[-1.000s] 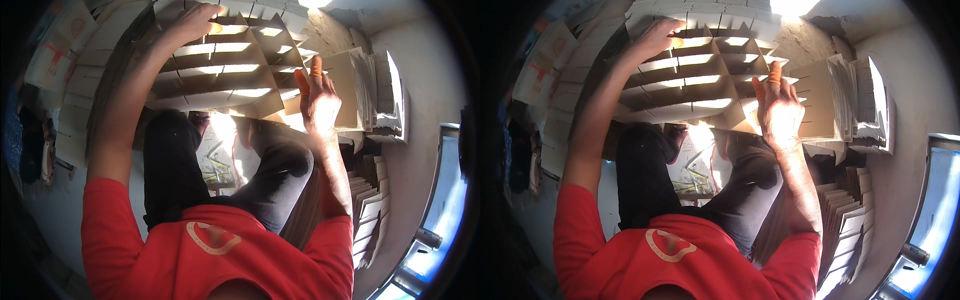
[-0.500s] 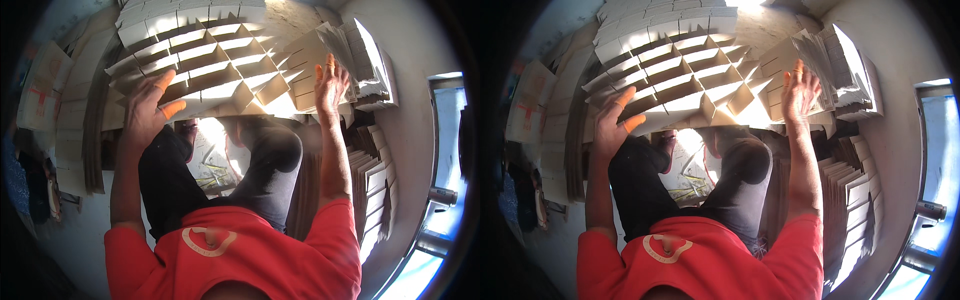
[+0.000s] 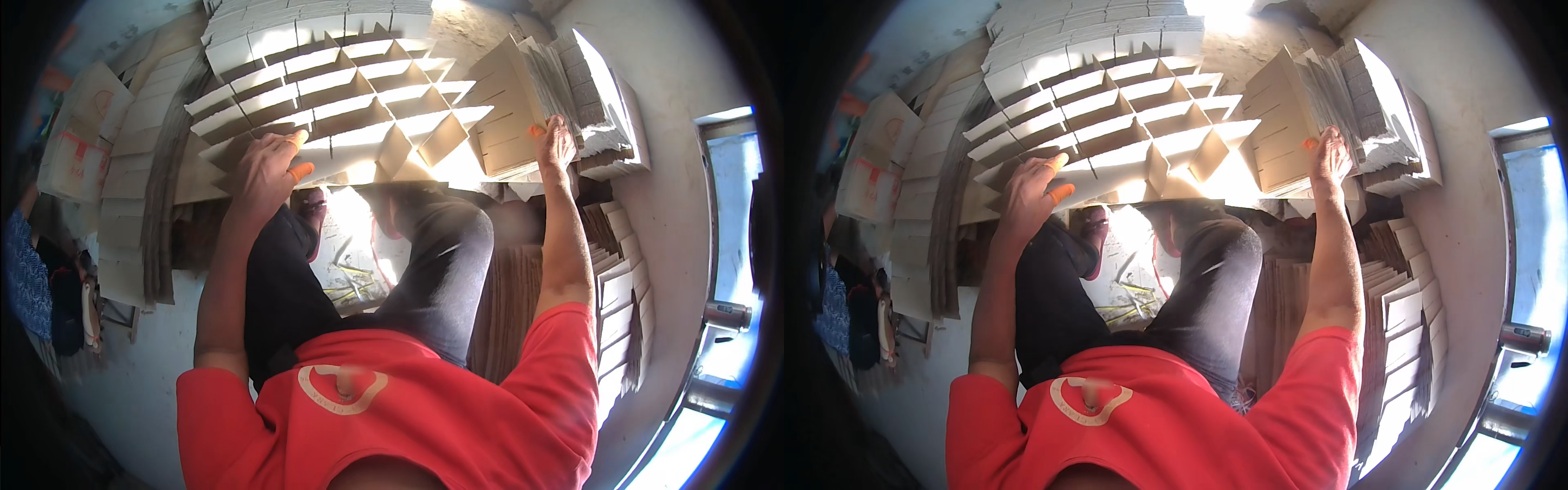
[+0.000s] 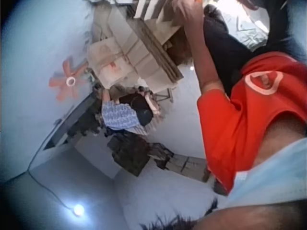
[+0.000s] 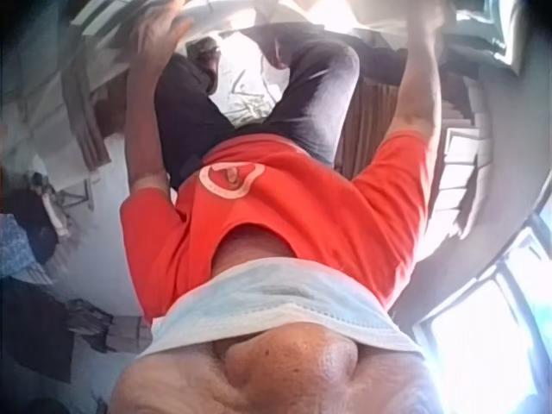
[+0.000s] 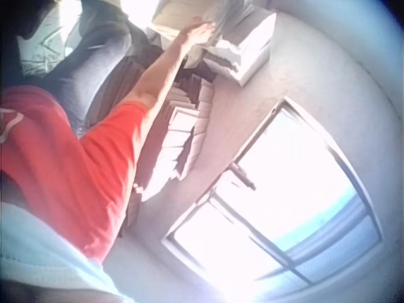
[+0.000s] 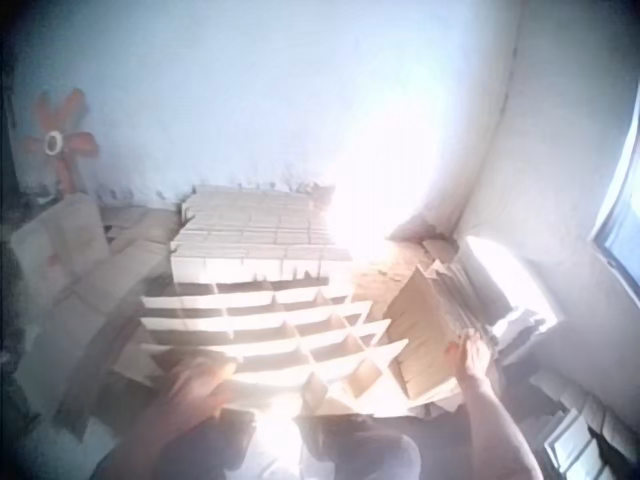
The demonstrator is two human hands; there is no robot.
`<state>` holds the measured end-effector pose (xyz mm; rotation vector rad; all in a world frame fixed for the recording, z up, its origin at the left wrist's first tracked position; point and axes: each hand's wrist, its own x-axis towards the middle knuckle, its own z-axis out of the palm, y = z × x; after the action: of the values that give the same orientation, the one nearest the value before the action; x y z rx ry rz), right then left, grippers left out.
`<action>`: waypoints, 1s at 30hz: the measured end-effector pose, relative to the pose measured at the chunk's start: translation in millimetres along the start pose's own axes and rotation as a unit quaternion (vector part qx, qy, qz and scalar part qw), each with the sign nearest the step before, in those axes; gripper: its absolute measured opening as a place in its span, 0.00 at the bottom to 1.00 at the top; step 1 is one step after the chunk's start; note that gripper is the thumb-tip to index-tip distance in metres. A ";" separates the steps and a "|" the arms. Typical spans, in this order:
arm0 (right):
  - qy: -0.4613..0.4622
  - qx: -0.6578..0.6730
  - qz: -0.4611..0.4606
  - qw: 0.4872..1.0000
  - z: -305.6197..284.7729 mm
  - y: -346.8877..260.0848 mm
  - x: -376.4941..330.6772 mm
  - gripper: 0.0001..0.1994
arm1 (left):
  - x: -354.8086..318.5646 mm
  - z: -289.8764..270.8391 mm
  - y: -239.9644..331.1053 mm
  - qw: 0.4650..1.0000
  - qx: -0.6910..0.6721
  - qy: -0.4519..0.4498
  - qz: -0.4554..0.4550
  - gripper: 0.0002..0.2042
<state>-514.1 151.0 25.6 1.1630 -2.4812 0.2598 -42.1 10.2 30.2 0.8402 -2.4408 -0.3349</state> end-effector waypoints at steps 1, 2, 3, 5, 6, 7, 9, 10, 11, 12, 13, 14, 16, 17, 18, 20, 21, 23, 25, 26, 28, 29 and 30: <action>0.028 0.024 0.000 0.999 -4.5 -1.8 -0.3 0.14 | 0.1 0.0 -0.2 1.000 0.005 0.007 -0.002 0.22; 0.056 0.047 0.001 0.997 -10.9 -2.5 -1.1 0.14 | 0.9 -0.3 -0.1 1.000 0.010 0.014 -0.004 0.21; 0.084 0.070 0.001 0.994 -20.3 -5.4 -1.8 0.14 | 1.5 -0.7 -0.1 1.000 0.002 0.015 0.001 0.21; 0.165 0.092 -0.016 0.982 -52.2 -34.9 -2.8 0.12 | 1.0 -2.2 -1.3 1.000 -0.005 0.019 -0.001 0.20; 0.201 0.088 -0.048 0.975 -70.4 -48.9 -3.5 0.12 | -0.2 0.7 -3.3 1.000 -0.010 0.026 0.002 0.19; 0.253 0.145 -0.109 0.950 -91.5 -68.1 -4.7 0.12 | -0.9 3.8 -6.0 0.999 -0.011 0.034 0.003 0.18; 0.319 0.239 -0.227 0.888 -124.0 -108.2 -5.5 0.14 | -4.4 7.1 -11.3 0.999 -0.011 0.032 -0.010 0.16; 0.145 0.395 -0.089 0.903 -147.0 -135.4 -19.0 0.18 | -5.6 8.2 -13.6 0.999 -0.013 0.023 -0.022 0.14; 0.135 0.405 -0.138 0.894 -151.1 -146.2 -21.7 0.19 | -4.9 9.3 -12.5 0.999 -0.018 0.015 -0.029 0.13; 0.124 0.415 -0.187 0.882 -152.5 -154.5 -23.4 0.21 | -3.2 7.5 -9.7 0.999 -0.031 0.028 -0.021 0.10; 0.081 0.436 -0.198 0.874 -157.3 -165.6 -28.3 0.22 | -1.7 8.7 -8.5 0.998 -0.044 0.021 -0.030 0.10; 0.037 0.456 -0.206 0.865 -161.6 -176.8 -33.6 0.23 | -1.2 9.8 -8.2 0.998 -0.057 0.014 -0.039 0.09; -0.030 0.469 -0.208 0.858 -163.8 -192.2 -42.9 0.24 | -0.2 13.4 -9.7 0.996 -0.081 0.015 -0.043 0.09; -0.039 0.496 -0.225 0.838 -160.9 -197.0 -44.2 0.25 | 0.4 14.0 -10.2 0.996 -0.078 0.019 -0.040 0.09; -0.045 0.477 -0.226 0.848 -157.9 -202.8 -45.0 0.25 | 0.9 14.8 -10.2 0.996 -0.076 0.021 -0.037 0.09; -0.051 0.460 -0.236 0.855 -150.2 -214.0 -46.9 0.25 | 1.4 15.1 -11.4 0.997 -0.066 0.018 -0.034 0.09; -0.049 0.460 -0.242 0.853 -146.1 -217.3 -48.4 0.26 | 2.7 15.5 -11.5 0.998 -0.062 0.013 -0.030 0.09; -0.051 0.455 -0.249 0.854 -141.6 -223.9 -51.6 0.27 | 4.4 16.6 -13.0 0.998 -0.059 0.012 -0.020 0.09; -0.064 0.445 -0.251 0.857 -138.6 -231.0 -54.4 0.28 | 3.6 17.6 -14.6 0.998 -0.062 0.020 -0.013 0.08; -0.077 0.420 -0.240 0.872 -138.4 -233.5 -54.8 0.28 | 3.0 17.0 -13.8 0.998 -0.061 0.011 -0.021 0.07; -0.063 0.404 -0.255 0.876 -135.1 -235.9 -53.4 0.28 | 5.0 11.4 -8.4 0.998 -0.059 -0.006 -0.034 0.06; -0.056 0.396 -0.262 0.878 -134.2 -236.8 -53.1 0.28 | 4.4 12.7 -9.2 0.998 -0.063 -0.003 -0.031 0.06; -0.068 0.396 -0.260 0.878 -135.4 -239.7 -53.1 0.28 | 3.5 14.3 -11.6 0.997 -0.066 0.000 -0.028 0.06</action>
<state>-263.0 78.7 127.1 2.1683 -2.0663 1.1329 -46.7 -0.1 15.3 0.8525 -2.3687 -0.5118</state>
